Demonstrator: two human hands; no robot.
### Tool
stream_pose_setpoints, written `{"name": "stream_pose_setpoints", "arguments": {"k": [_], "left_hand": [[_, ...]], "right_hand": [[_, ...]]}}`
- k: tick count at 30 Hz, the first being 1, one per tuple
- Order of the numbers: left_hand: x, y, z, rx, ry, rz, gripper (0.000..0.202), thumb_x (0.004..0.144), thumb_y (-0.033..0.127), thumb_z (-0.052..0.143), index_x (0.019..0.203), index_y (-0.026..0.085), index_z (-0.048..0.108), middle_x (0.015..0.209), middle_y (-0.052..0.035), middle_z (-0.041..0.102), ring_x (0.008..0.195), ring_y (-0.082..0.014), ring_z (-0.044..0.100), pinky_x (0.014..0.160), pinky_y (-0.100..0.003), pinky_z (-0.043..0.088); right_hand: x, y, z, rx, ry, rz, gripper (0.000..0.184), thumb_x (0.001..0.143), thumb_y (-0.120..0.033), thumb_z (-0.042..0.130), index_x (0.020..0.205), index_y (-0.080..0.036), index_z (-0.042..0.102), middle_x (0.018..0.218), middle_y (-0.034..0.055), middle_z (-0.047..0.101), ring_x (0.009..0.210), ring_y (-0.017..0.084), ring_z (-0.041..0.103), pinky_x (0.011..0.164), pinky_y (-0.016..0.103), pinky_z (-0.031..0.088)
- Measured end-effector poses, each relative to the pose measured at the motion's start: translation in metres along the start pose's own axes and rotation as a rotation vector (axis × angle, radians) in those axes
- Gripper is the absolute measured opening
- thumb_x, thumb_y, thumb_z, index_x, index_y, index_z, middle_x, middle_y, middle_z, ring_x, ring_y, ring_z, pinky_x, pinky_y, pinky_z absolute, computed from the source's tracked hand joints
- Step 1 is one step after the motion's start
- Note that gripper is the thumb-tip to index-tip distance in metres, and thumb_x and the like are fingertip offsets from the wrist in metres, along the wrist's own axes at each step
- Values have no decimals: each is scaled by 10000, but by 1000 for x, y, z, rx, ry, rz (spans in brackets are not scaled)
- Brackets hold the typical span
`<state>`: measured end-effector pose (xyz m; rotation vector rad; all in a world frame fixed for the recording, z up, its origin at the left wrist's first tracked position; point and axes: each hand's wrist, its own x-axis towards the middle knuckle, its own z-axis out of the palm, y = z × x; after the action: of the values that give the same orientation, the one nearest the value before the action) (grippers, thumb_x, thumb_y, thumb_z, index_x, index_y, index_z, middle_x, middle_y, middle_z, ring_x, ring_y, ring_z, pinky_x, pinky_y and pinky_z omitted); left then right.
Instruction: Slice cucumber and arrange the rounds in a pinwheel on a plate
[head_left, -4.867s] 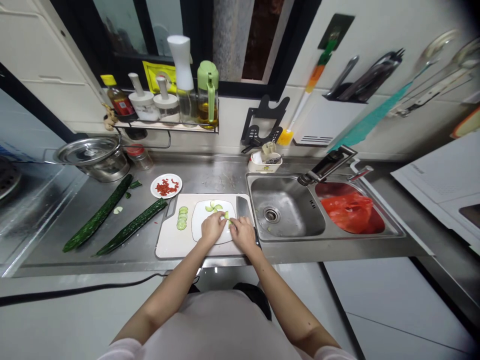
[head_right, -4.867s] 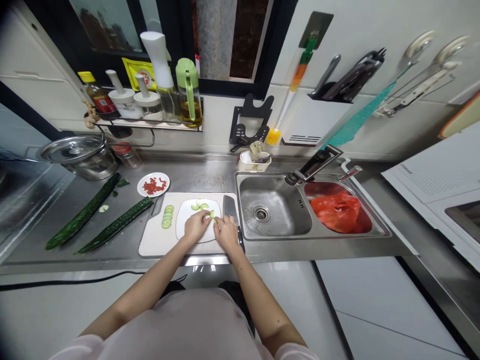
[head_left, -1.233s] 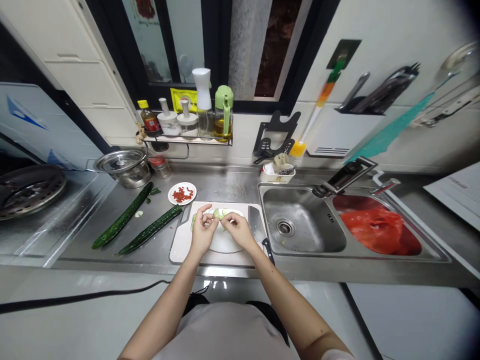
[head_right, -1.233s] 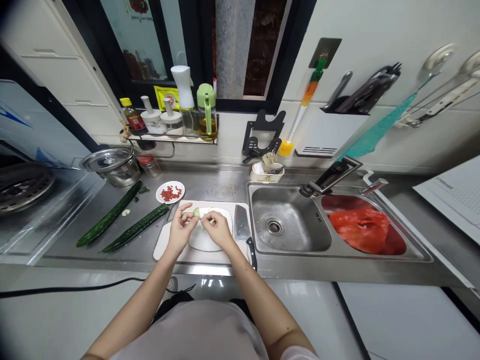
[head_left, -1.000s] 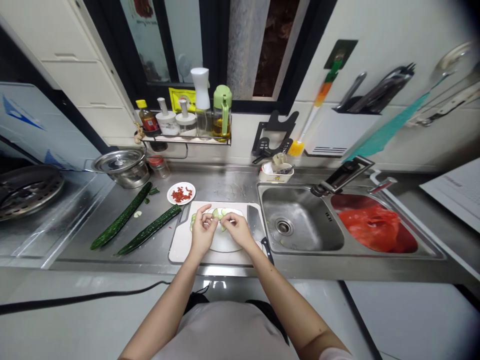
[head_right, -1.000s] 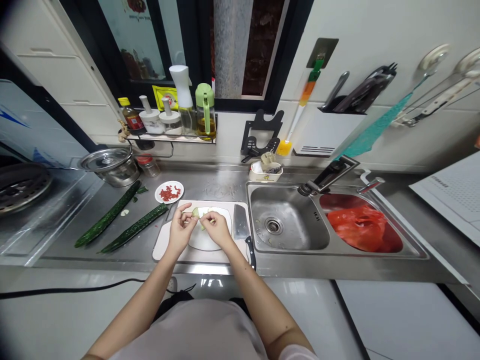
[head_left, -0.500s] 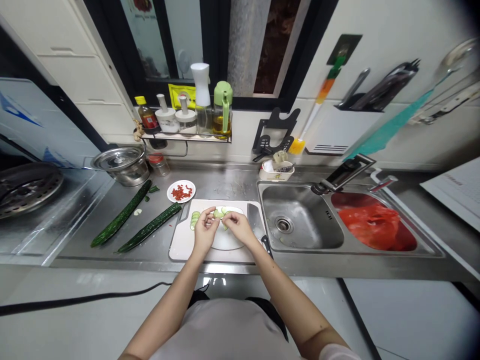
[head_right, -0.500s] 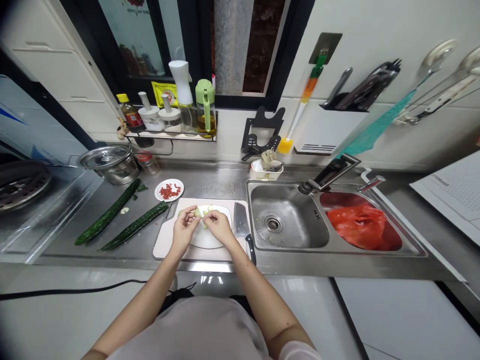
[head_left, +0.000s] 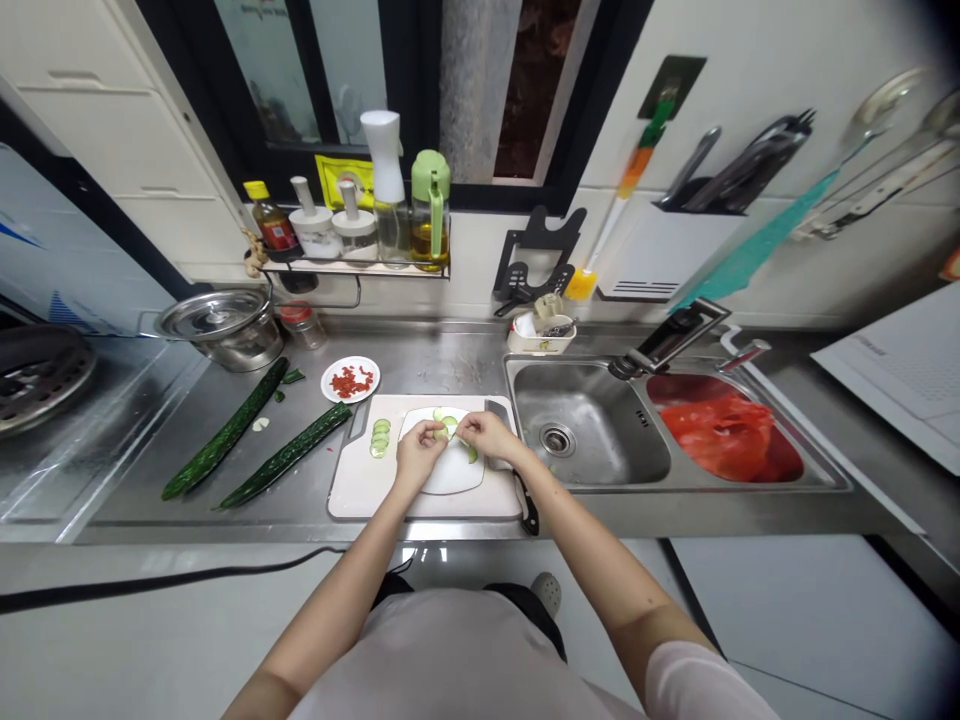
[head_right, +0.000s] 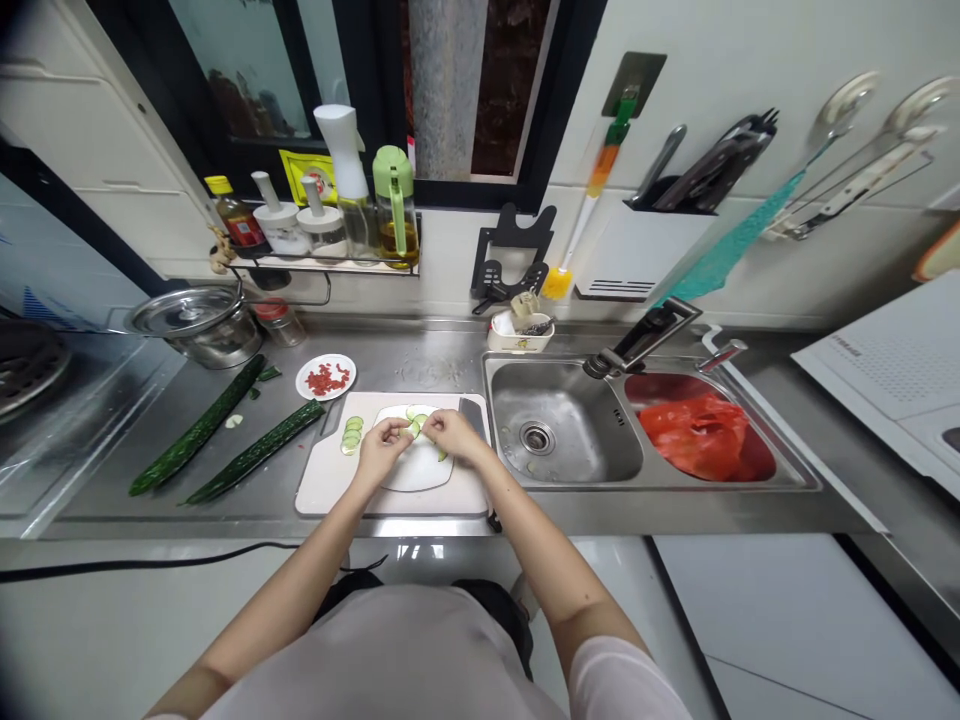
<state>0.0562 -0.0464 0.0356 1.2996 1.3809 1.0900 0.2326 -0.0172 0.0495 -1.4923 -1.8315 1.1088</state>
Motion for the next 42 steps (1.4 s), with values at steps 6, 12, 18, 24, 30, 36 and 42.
{"name": "stream_pose_setpoints", "arguments": {"k": [6, 12, 18, 24, 30, 36, 42], "left_hand": [[9, -10, 16, 367, -70, -123, 160, 708, 284, 668, 851, 214, 691, 729, 14, 661, 650, -122, 568, 658, -234, 416], [12, -10, 29, 558, -153, -195, 134, 724, 295, 660, 842, 247, 702, 833, -6, 723, 780, -173, 639, 642, -245, 394], [14, -11, 38, 661, -184, -181, 130, 766, 282, 620, 862, 264, 706, 914, -18, 736, 854, -203, 651, 663, -265, 399], [15, -15, 42, 726, -203, -146, 137, 778, 267, 617, 885, 258, 703, 921, -33, 728, 877, -209, 643, 691, -267, 400], [13, -18, 44, 792, -207, -59, 120, 798, 264, 614, 878, 254, 704, 996, -49, 694, 990, -233, 589, 747, -296, 420], [13, -16, 42, 806, -187, 8, 122, 799, 291, 627, 884, 244, 701, 1054, -69, 645, 1078, -278, 516, 830, -353, 429], [18, -14, 42, 763, -195, 20, 127, 817, 300, 607, 884, 236, 694, 1032, -53, 647, 1053, -253, 529, 859, -340, 413]], "right_hand": [[8, 7, -13, -246, -96, 70, 42, 723, -166, 648, 706, -159, 685, 699, -1, 680, 636, 101, 567, 589, 187, 387], [5, 2, -15, -491, -149, 101, 73, 778, -172, 620, 747, -179, 686, 766, 20, 704, 682, 117, 593, 601, 194, 369], [6, 7, -11, -605, -156, 133, 124, 811, -160, 570, 800, -185, 692, 845, 47, 715, 791, 145, 624, 645, 204, 361], [6, 14, -7, -652, -156, 157, 135, 820, -176, 563, 838, -197, 695, 896, 65, 714, 863, 174, 633, 644, 215, 358], [4, 12, -4, -694, -144, 176, 120, 813, -169, 577, 867, -190, 682, 938, 92, 702, 923, 202, 614, 711, 239, 380], [1, 11, -11, -695, -119, 169, 105, 803, -203, 610, 894, -185, 659, 998, 103, 680, 959, 215, 588, 733, 251, 377], [-7, 17, -33, -576, 43, 212, 130, 848, -216, 547, 933, -182, 641, 947, 62, 681, 809, 153, 583, 653, 224, 346]]}}
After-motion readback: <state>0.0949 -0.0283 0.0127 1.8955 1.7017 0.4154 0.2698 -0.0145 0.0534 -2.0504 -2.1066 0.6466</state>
